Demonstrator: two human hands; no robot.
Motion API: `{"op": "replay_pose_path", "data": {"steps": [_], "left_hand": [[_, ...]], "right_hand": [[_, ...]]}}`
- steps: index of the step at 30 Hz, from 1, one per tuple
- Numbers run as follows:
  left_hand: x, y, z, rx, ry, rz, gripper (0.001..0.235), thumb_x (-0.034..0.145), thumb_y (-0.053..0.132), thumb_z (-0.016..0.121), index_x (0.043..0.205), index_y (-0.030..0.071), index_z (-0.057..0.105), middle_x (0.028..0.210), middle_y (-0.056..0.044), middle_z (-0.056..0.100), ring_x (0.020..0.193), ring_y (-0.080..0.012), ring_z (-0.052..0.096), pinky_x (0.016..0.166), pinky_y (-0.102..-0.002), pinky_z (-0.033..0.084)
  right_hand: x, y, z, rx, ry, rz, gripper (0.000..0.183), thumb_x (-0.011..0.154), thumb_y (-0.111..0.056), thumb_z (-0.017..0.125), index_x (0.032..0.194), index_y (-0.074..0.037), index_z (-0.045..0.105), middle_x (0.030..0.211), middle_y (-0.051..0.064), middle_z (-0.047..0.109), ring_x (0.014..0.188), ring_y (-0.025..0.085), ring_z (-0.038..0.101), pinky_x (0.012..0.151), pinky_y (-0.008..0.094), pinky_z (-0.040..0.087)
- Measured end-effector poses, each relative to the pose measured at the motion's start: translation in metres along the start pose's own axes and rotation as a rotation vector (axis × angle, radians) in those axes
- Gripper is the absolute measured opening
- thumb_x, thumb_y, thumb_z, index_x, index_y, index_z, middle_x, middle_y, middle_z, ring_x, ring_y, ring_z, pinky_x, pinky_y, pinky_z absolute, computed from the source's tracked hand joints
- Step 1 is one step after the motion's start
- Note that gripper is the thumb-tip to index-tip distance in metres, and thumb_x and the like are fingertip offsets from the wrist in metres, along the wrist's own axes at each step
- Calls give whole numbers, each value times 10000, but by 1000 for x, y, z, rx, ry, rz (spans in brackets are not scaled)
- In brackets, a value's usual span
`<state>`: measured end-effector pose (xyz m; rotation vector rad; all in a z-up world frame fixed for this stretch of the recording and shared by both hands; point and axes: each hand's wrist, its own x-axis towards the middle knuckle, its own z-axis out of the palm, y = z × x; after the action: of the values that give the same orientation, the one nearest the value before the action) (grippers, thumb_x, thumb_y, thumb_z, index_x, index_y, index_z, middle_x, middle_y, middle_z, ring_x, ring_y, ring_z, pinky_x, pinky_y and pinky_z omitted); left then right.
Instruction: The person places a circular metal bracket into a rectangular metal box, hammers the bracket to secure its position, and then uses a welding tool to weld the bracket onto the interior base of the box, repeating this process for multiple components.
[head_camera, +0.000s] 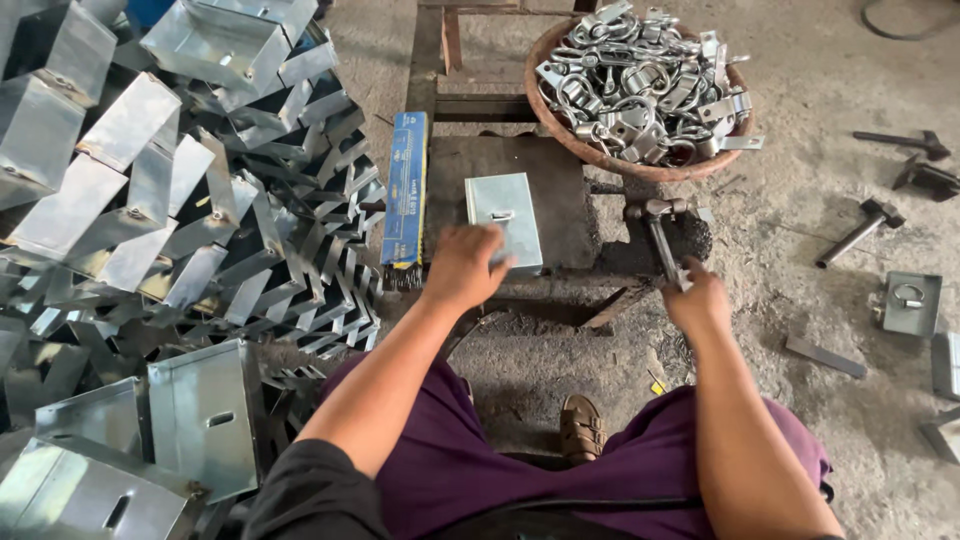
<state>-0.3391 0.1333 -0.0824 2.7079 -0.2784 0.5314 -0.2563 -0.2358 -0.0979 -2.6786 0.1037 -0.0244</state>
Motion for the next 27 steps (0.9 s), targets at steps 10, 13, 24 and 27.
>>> {"op": "replay_pose_path", "data": {"steps": [10,13,24,27], "left_hand": [[69,-17,36,-454,208,-537,75,927,139,705,991,101,691,992,-119,742,940,-330,717,810,-424,541],[64,-10,55,-418,411,-474,80,888,82,730,949,70,680,921,-148,706,902,-365,672,783,-461,518],[68,-21,72,-465,497,-295,123,854,12,733,951,55,671,908,-147,689,941,-375,644,799,-461,509],[72,-24,73,-442,525,-275,114,840,25,750,924,58,679,906,-130,706,939,-362,655,823,-458,514]], "right_hand": [[-81,135,-148,35,-392,501,508,972,-387,641,1447,-211,600,1139,133,756,1008,277,712,891,478,574],[-130,210,-125,194,-554,696,445,990,-340,600,1400,-168,600,1153,133,736,1030,274,694,903,470,561],[-157,292,-63,1343,-191,552,230,1051,-181,480,1186,-44,608,1142,113,669,1047,242,645,910,413,532],[-103,300,-104,1448,37,339,157,1061,-181,520,1128,-70,608,1070,87,661,976,217,657,861,386,554]]}}
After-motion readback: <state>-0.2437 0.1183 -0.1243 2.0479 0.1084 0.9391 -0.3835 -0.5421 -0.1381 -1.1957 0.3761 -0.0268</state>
